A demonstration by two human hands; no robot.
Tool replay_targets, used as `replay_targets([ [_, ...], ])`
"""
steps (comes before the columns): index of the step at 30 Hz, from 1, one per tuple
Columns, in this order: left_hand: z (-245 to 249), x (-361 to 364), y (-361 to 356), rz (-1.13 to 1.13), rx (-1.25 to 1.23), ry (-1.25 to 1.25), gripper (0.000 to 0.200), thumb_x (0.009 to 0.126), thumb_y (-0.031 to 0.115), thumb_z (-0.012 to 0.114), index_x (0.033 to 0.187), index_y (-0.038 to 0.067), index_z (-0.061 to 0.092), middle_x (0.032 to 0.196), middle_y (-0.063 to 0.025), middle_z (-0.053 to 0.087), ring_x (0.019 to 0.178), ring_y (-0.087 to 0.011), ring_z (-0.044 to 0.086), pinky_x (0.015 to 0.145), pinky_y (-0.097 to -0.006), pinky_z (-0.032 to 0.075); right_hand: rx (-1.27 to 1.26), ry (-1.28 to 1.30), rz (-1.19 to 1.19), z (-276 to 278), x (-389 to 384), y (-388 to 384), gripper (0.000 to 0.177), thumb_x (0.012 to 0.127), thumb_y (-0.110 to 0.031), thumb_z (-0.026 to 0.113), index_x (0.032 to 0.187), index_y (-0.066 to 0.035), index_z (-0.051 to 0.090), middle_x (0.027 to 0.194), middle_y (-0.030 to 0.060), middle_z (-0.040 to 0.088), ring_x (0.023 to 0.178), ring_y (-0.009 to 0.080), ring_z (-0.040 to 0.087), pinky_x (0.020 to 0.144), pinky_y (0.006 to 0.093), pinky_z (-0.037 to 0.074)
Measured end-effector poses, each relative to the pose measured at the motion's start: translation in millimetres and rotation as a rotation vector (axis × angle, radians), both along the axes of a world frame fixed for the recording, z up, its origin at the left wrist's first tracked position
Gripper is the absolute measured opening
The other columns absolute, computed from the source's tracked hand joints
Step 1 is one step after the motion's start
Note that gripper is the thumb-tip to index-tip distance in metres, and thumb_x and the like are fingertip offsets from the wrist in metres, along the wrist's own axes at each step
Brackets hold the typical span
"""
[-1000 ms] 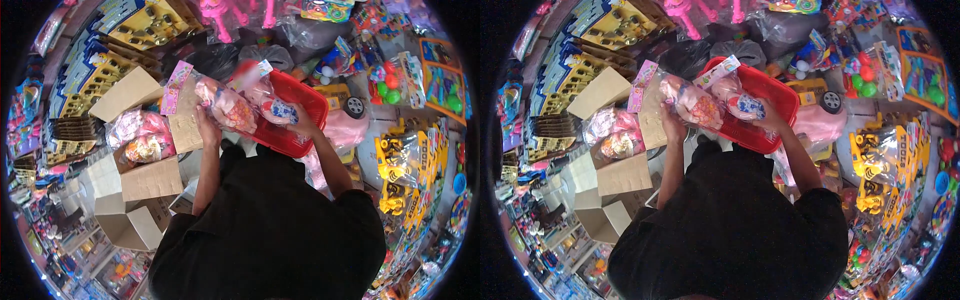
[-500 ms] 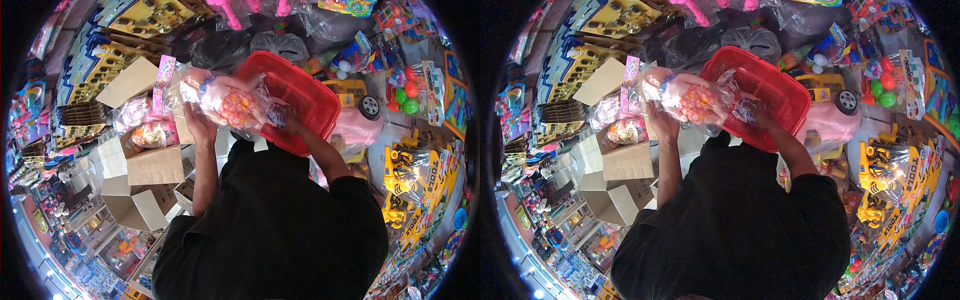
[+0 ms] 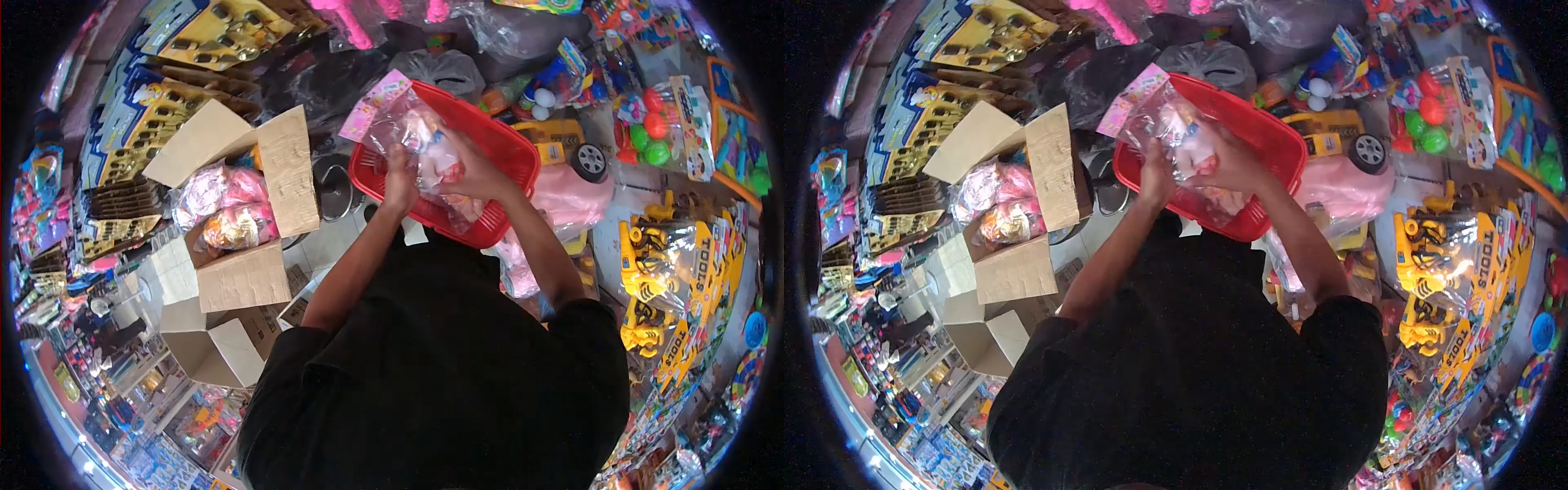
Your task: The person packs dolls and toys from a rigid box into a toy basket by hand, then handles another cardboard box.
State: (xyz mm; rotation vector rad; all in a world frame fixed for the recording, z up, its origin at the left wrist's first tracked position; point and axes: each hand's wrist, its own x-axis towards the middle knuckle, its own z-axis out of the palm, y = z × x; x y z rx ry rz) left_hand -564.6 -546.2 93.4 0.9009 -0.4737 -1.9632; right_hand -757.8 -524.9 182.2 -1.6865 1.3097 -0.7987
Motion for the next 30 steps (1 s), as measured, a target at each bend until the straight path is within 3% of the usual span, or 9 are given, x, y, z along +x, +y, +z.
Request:
replay_targets([
  [2, 24, -18, 7, -0.082, 0.147, 0.048, 0.057, 0.100, 0.049, 0.041, 0.141, 0.010, 0.038, 0.139, -0.0094, 0.044, 0.127, -0.0242, 0.044, 0.106, -0.0443, 0.036, 0.093, 0.195, -0.070, -29, 1, 2, 0.108, 0.062, -0.040, 0.085, 0.150, -0.017, 0.026, 0.143, 0.0212, 0.037, 0.131, 0.0406, 0.040, 0.107, 0.0473, 0.036],
  [8, -51, -23, 8, -0.338, 0.278, -0.333, 0.054, 0.099, 0.051, 0.040, 0.136, 0.013, 0.043, 0.133, -0.0114, 0.050, 0.123, -0.0293, 0.047, 0.101, -0.0517, 0.038, 0.082, 0.413, -0.120, -88, -18, 15, 0.098, 0.066, -0.029, 0.077, 0.150, -0.025, 0.025, 0.143, 0.0174, 0.035, 0.129, 0.0418, 0.039, 0.105, 0.0544, 0.035],
  [11, -27, -30, 7, -0.320, 0.303, -0.441, 0.053, 0.098, 0.047, 0.041, 0.138, 0.013, 0.042, 0.135, -0.0095, 0.050, 0.126, -0.0284, 0.044, 0.101, -0.0523, 0.036, 0.159, 0.538, -0.140, -79, -15, 15, 0.091, 0.070, -0.027, 0.074, 0.149, -0.027, 0.028, 0.147, 0.0161, 0.032, 0.132, 0.0398, 0.034, 0.106, 0.0591, 0.031],
  [14, 2, -28, 2, -0.349, 0.286, -0.636, 0.052, 0.093, 0.042, 0.051, 0.133, 0.008, 0.052, 0.119, -0.0061, 0.060, 0.104, -0.0237, 0.057, 0.088, -0.0458, 0.045, 0.088, 0.643, -0.131, -116, -17, 9, 0.084, 0.074, -0.026, 0.072, 0.148, -0.027, 0.032, 0.148, 0.0157, 0.031, 0.135, 0.0385, 0.032, 0.107, 0.0592, 0.028],
  [18, -1, -2, 7, -0.409, -0.115, -0.785, 0.047, 0.091, 0.039, 0.056, 0.124, 0.005, 0.058, 0.119, -0.0101, 0.061, 0.105, -0.0247, 0.058, 0.089, -0.0473, 0.045, 0.003, 0.746, -0.099, -206, -21, 12, 0.074, 0.080, -0.029, 0.070, 0.146, -0.028, 0.037, 0.150, 0.0145, 0.029, 0.139, 0.0366, 0.028, 0.108, 0.0614, 0.024],
  [20, -29, 16, 18, -0.379, -0.430, -0.900, 0.042, 0.090, 0.036, 0.059, 0.119, 0.006, 0.061, 0.116, -0.0128, 0.062, 0.105, -0.0268, 0.059, 0.092, -0.0472, 0.044, 0.119, 0.774, -0.091, -194, -16, 6, 0.071, 0.082, -0.032, 0.069, 0.146, -0.029, 0.037, 0.151, 0.0140, 0.028, 0.139, 0.0360, 0.028, 0.108, 0.0610, 0.025],
  [23, 32, 36, 36, -0.472, -0.724, -1.349, 0.041, 0.086, 0.034, 0.064, 0.118, 0.009, 0.060, 0.121, -0.0150, 0.058, 0.113, -0.0323, 0.055, 0.097, -0.0519, 0.039, 0.164, 0.790, -0.112, -207, -9, 3, 0.070, 0.083, -0.034, 0.069, 0.146, -0.030, 0.037, 0.151, 0.0129, 0.028, 0.140, 0.0357, 0.027, 0.108, 0.0618, 0.024],
  [26, 40, 51, 61, -0.582, -0.762, -1.663, 0.043, 0.082, 0.033, 0.067, 0.119, 0.014, 0.059, 0.131, -0.0146, 0.049, 0.123, -0.0348, 0.045, 0.097, -0.0588, 0.036, 0.222, 0.771, -0.165, -204, -2, -3, 0.071, 0.082, -0.032, 0.069, 0.145, -0.032, 0.037, 0.151, 0.0108, 0.028, 0.140, 0.0359, 0.026, 0.107, 0.0631, 0.026],
  [30, 10, 65, 73, -0.670, -0.895, -1.537, 0.054, 0.085, 0.039, 0.065, 0.131, 0.015, 0.053, 0.141, -0.0190, 0.036, 0.134, -0.0446, 0.027, 0.100, -0.0658, 0.031, 0.116, 0.682, -0.289, -223, 8, -3, 0.075, 0.078, -0.029, 0.073, 0.143, -0.038, 0.039, 0.152, 0.0098, 0.027, 0.139, 0.0391, 0.027, 0.103, 0.0700, 0.024],
])
